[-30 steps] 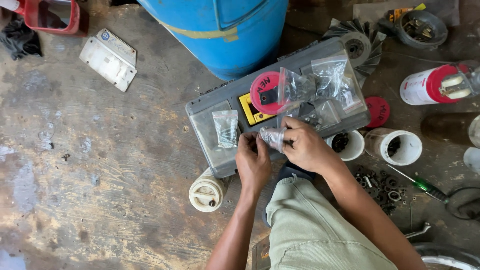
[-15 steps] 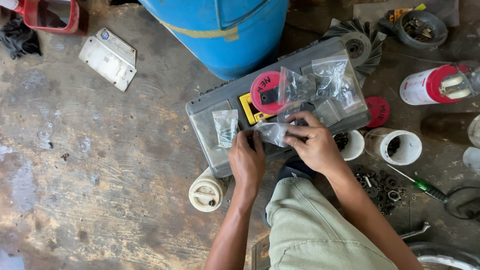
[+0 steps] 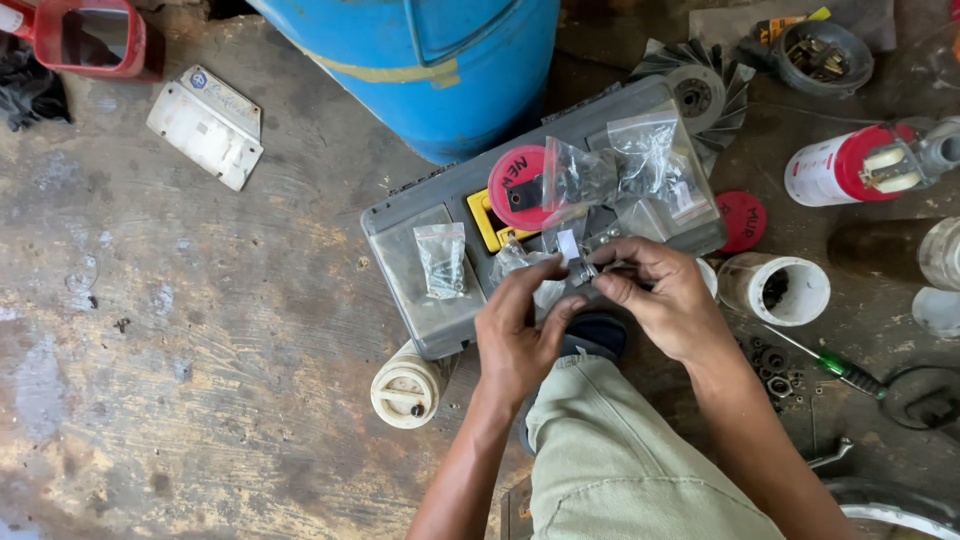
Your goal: The person sits on the workshop floor with a motorcycle wheel rim on their lap. They use a wrench to loosen bolts on the rim, handle small hardware from plastic bags and cups, and fit bolts and parts into the rim holes while turning the rim to reach different sides.
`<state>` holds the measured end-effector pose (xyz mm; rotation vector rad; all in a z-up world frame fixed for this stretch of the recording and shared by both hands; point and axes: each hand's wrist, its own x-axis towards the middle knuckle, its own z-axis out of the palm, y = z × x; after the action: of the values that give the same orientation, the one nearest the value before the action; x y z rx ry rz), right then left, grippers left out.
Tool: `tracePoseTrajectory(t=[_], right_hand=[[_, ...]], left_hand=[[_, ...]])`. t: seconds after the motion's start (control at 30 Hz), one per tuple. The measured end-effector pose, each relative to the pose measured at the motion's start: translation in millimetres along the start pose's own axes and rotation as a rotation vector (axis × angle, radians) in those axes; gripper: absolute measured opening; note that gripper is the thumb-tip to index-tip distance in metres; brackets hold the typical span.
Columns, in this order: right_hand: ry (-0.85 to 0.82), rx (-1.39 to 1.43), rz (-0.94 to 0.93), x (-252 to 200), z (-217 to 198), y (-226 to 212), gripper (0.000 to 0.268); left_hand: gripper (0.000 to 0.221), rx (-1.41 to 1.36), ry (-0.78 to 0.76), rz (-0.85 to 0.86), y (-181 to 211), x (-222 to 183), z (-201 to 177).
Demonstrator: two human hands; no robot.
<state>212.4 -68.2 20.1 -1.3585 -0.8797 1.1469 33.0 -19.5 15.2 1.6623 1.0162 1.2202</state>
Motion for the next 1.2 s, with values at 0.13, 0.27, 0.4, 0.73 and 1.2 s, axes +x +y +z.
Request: tracePoseTrajectory(t=[0.13,0.27,0.4,0.73,1.2], right_hand=[[-0.029,-0.161,-0.055,-5,-1,-13,0.026],[-0.036,-0.350,-0.181,-5,8,-36,0.021],[-0.071,-0.275,-0.227,-7,9,-55,0.029],[-0.031,-0.297,-0.124,-16,-9,-45,0.023],[-0.027,-0.235,-0.096,-24,-32,-32,0.022]], left_hand=[[0.019,-0.078,-0.067,0.053,7,5,4],[0.014,-0.064,-0.062,0.064,12,3,12],[0.015,-0.096,-0.053,0.100,13,6,14],[0.016,-0.152,-0.105,0.176,16,13,14],[0.015,-0.172,-0.172,0.158,26,10,30]])
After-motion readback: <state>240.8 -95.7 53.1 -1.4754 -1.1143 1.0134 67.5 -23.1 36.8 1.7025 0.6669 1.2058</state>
